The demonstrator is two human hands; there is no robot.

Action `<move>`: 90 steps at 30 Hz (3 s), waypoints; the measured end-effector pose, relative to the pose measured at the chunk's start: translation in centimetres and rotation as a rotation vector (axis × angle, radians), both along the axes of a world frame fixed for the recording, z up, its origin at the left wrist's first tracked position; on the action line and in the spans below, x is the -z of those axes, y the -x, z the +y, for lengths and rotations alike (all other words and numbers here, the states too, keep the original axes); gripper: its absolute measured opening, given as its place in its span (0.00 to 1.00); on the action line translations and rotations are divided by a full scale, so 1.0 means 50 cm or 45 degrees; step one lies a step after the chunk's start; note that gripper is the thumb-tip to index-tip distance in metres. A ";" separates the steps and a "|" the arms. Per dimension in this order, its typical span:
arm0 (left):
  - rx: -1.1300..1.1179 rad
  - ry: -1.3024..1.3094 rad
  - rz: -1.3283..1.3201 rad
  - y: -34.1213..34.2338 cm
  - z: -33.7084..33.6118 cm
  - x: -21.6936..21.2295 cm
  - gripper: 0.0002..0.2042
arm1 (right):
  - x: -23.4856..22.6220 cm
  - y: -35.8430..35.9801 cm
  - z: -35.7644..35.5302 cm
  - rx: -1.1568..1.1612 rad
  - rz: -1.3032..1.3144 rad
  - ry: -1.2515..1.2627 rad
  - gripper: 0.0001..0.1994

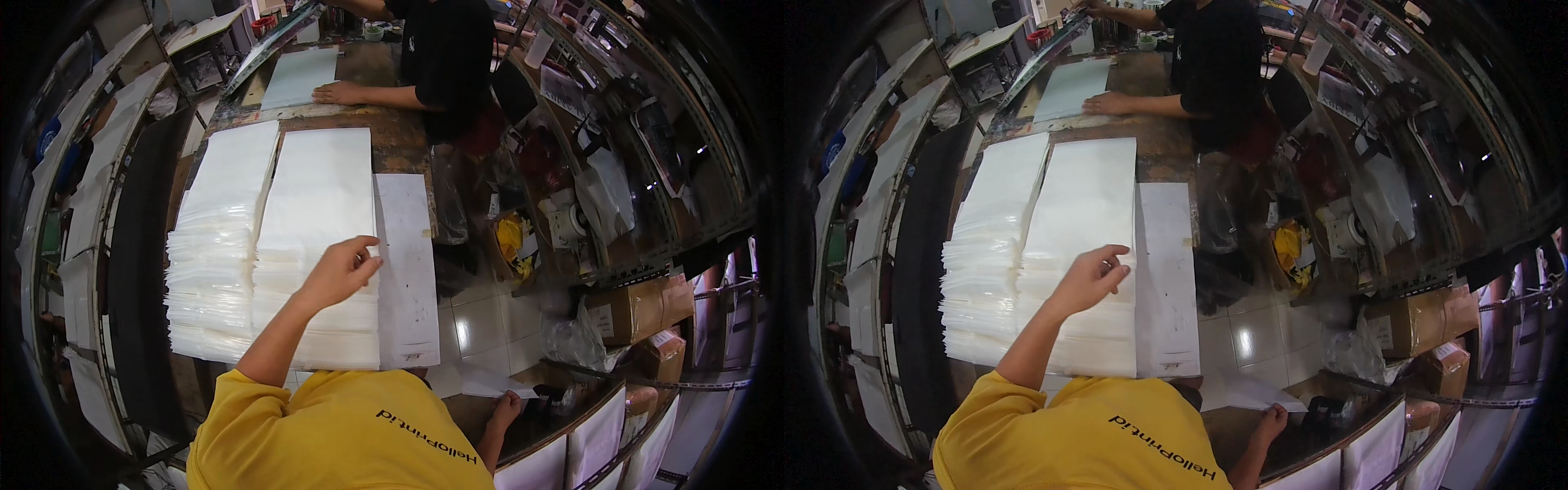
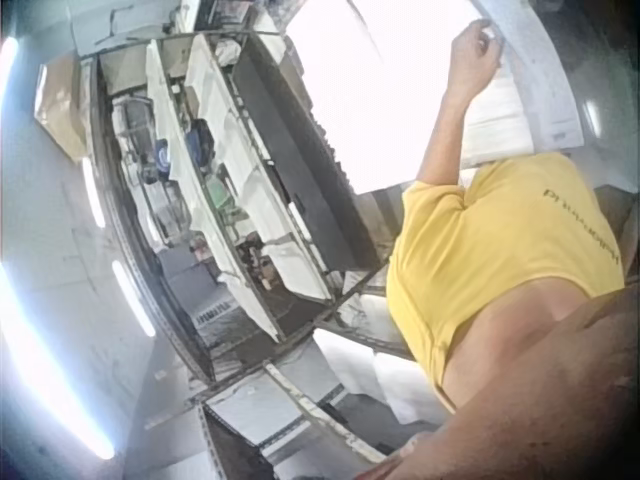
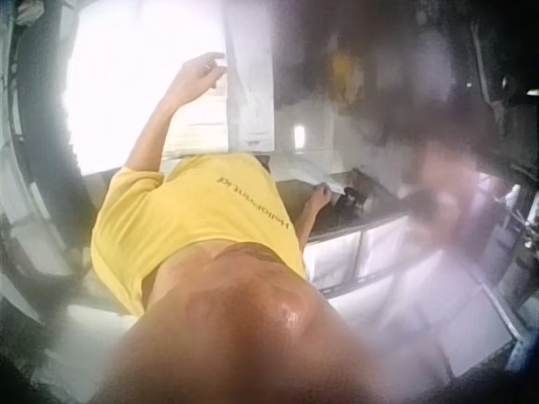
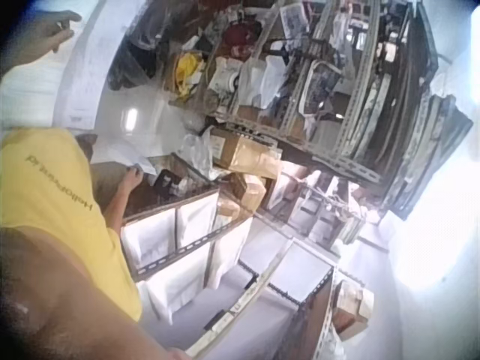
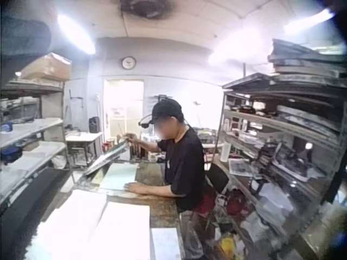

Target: The person repeatedly picks up white sheets from a table and places them onto a metal rack. The person handles the sheets one at a time, moving between the table and the rack throughout the clip.

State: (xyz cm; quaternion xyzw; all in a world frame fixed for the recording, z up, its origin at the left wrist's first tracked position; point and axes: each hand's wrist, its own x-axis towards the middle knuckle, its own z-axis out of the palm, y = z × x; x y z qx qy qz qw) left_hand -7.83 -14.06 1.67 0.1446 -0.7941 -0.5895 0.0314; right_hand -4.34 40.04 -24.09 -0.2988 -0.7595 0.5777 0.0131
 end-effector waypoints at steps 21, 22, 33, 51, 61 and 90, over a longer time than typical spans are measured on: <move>0.024 0.438 0.120 -0.022 -0.038 0.025 0.18 | -0.059 0.088 -0.109 -0.259 0.070 -0.260 0.09; 0.055 0.417 0.169 -0.016 -0.020 0.024 0.18 | -0.080 0.100 -0.117 -0.344 0.003 -0.450 0.09; 0.479 0.221 0.118 0.066 0.197 0.043 0.19 | -0.387 0.340 0.020 -0.797 0.184 -0.801 0.12; 0.917 0.397 0.039 0.169 0.709 0.059 0.18 | -0.854 -0.008 1.137 0.428 0.384 -0.769 0.11; 1.075 0.520 -0.133 0.237 0.846 0.016 0.19 | -0.657 -0.394 1.498 1.471 0.232 -0.577 0.10; 1.157 0.646 -0.063 0.261 0.905 0.032 0.18 | -0.627 -0.458 1.432 1.707 -0.666 -1.282 0.16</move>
